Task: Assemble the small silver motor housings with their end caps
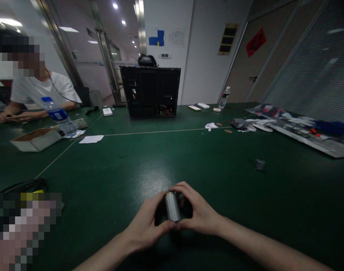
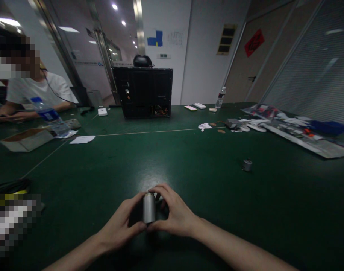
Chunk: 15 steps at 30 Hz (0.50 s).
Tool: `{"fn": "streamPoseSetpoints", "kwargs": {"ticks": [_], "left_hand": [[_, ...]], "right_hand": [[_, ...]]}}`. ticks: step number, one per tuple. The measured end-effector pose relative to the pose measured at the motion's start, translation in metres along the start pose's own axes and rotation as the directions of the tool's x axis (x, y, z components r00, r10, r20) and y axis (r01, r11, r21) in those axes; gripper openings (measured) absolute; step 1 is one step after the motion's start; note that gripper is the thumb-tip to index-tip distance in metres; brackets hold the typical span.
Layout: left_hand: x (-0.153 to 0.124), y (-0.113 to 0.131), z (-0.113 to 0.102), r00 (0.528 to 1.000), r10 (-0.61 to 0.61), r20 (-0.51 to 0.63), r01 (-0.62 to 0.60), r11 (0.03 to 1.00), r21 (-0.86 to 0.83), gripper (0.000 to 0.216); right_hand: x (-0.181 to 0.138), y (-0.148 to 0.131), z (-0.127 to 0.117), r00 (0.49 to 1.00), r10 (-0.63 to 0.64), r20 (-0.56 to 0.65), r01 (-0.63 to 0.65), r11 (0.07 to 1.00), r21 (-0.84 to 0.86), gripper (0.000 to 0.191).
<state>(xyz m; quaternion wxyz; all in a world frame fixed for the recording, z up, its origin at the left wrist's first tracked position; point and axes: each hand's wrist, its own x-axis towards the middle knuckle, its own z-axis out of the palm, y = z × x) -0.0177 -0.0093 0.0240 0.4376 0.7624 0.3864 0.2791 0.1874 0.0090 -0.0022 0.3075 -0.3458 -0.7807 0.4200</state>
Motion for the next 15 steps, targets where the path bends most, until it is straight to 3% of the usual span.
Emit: {"fn": "streamPoseSetpoints", "kwargs": {"ticks": [5,9,15], "left_hand": [[-0.001,0.004,-0.001,1.0,-0.011,0.026,0.013,0.998,-0.064,0.052],[0.0,0.001,0.001,0.997,-0.066,0.03,0.067,0.996,-0.057,0.039],[0.003,-0.003,0.005,0.996,-0.091,-0.018,0.09,0.995,-0.03,0.033]], "right_hand": [[0.001,-0.001,-0.002,1.0,0.002,-0.012,-0.001,0.996,0.092,0.066],[0.002,0.003,-0.003,1.0,0.008,0.005,-0.009,0.987,0.163,0.063],[0.003,0.009,-0.002,1.0,0.007,0.006,-0.008,0.984,0.18,0.073]]}}
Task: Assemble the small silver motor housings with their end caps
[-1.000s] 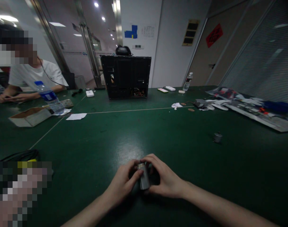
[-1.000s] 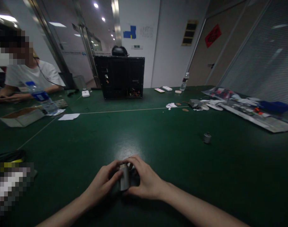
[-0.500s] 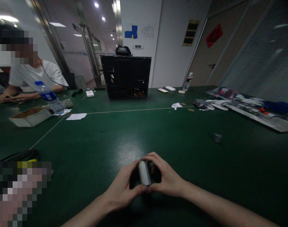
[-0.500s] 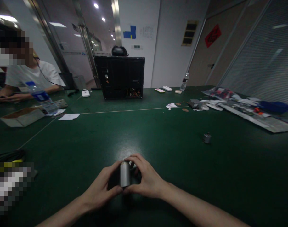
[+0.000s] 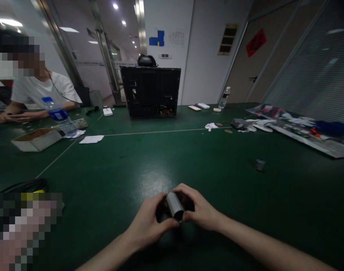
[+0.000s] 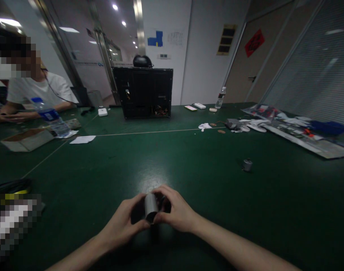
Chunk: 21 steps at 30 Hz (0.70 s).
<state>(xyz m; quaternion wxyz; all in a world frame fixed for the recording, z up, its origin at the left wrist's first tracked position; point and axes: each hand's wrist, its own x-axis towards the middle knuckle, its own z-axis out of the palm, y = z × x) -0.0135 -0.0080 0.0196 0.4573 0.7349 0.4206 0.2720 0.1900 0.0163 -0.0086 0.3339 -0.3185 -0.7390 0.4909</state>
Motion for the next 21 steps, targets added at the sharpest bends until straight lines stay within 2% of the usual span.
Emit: {"fn": "streamPoseSetpoints", "kwargs": {"ticks": [10,17,21], "left_hand": [[0.001,0.001,-0.002,1.0,0.021,-0.003,-0.021,0.999,0.041,0.029],[0.002,-0.009,0.0,0.997,0.045,-0.059,-0.04,0.996,0.082,0.041],[0.002,-0.012,-0.001,0.997,0.06,-0.051,-0.056,0.995,0.087,0.046]], "right_hand": [[0.001,-0.005,0.001,0.999,0.046,-0.021,-0.047,0.998,-0.03,0.069],[0.001,-0.004,0.0,1.0,-0.002,0.02,0.003,0.999,-0.044,0.059],[0.002,-0.007,0.0,1.0,0.017,0.02,-0.015,0.997,-0.072,0.052]]}}
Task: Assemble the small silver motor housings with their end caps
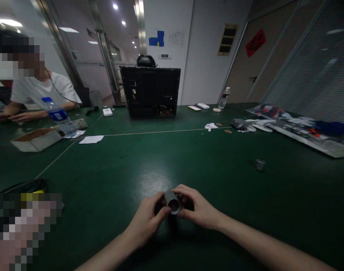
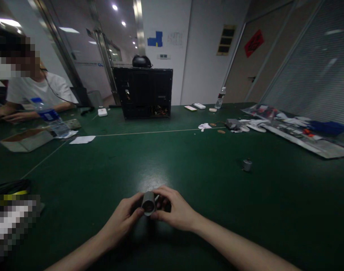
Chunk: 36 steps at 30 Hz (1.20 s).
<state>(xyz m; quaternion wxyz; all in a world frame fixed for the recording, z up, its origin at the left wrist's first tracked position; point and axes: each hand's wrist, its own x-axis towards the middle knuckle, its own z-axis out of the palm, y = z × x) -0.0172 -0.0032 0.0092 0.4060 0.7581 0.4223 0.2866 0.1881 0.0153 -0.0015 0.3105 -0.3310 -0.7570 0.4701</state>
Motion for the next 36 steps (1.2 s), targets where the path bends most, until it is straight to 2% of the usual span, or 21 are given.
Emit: {"fn": "streamPoseSetpoints", "kwargs": {"ticks": [8,16,21,36], "left_hand": [[-0.0002,-0.0014,0.0009,1.0,-0.009,0.016,0.009,1.0,-0.014,0.049],[0.0008,0.0024,0.0007,0.999,-0.008,0.035,0.009,0.999,-0.033,0.048],[0.0007,0.0039,-0.0001,0.999,-0.01,0.033,0.01,1.0,-0.02,0.046],[0.0003,0.004,0.0009,1.0,-0.006,0.028,0.006,1.0,-0.004,0.047]], "right_hand": [[0.0001,-0.0022,0.0008,1.0,-0.001,0.008,0.0,0.999,0.04,0.046],[-0.002,-0.0009,-0.0008,1.0,-0.012,0.024,0.011,0.999,0.045,0.057],[-0.001,-0.0061,-0.0022,1.0,-0.008,0.028,0.007,0.999,0.042,0.057],[-0.0015,0.001,-0.0007,0.999,-0.017,0.03,0.015,0.998,0.058,0.057]]}}
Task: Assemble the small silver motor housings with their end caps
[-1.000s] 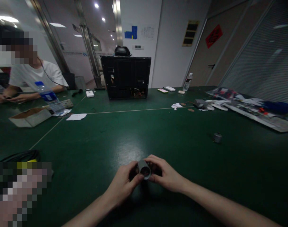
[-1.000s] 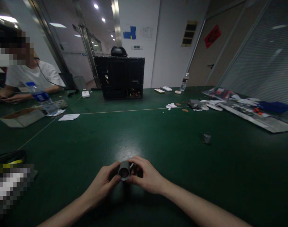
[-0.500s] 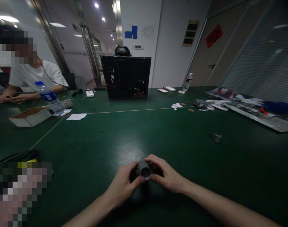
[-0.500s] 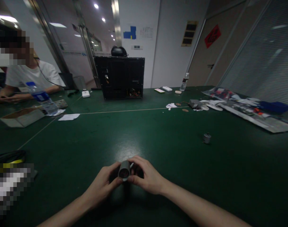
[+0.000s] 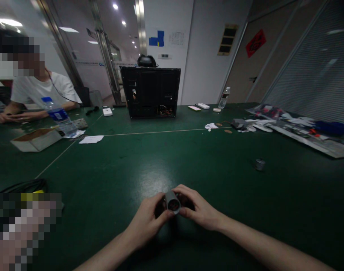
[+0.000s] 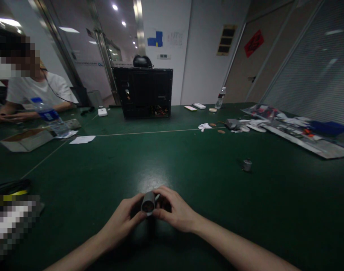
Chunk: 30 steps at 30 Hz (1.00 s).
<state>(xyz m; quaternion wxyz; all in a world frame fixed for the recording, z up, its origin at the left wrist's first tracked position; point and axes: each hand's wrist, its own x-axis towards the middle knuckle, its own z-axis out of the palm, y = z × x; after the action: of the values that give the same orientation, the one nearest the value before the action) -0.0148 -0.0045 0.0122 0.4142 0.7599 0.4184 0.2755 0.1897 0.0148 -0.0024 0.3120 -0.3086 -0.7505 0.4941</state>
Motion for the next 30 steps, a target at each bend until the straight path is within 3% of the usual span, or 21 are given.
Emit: {"fn": "streamPoseSetpoints", "kwargs": {"ticks": [10,20,23,26,30], "left_hand": [[-0.001,-0.003,0.0,1.0,0.011,0.024,-0.01,1.0,-0.028,0.045],[-0.002,-0.002,-0.002,0.997,0.05,0.065,-0.044,0.994,-0.1,0.033],[-0.004,-0.003,-0.002,0.996,0.062,0.061,-0.058,0.996,-0.068,0.043],[-0.007,-0.002,-0.004,0.996,0.068,0.065,-0.064,0.996,-0.058,0.051],[-0.007,-0.002,-0.007,0.994,0.056,0.092,-0.045,0.991,-0.123,0.044]], "right_hand": [[0.0,-0.001,-0.001,1.0,-0.019,-0.007,0.019,1.0,-0.016,0.058],[-0.001,0.005,0.0,0.999,0.032,-0.019,-0.03,0.995,0.095,0.058],[0.0,0.006,0.0,0.999,0.029,-0.016,-0.027,0.991,0.13,0.06],[0.0,0.003,0.001,1.0,0.02,-0.015,-0.019,0.994,0.111,0.061],[-0.001,-0.004,0.004,1.0,0.007,-0.015,-0.007,0.999,0.038,0.061]]}}
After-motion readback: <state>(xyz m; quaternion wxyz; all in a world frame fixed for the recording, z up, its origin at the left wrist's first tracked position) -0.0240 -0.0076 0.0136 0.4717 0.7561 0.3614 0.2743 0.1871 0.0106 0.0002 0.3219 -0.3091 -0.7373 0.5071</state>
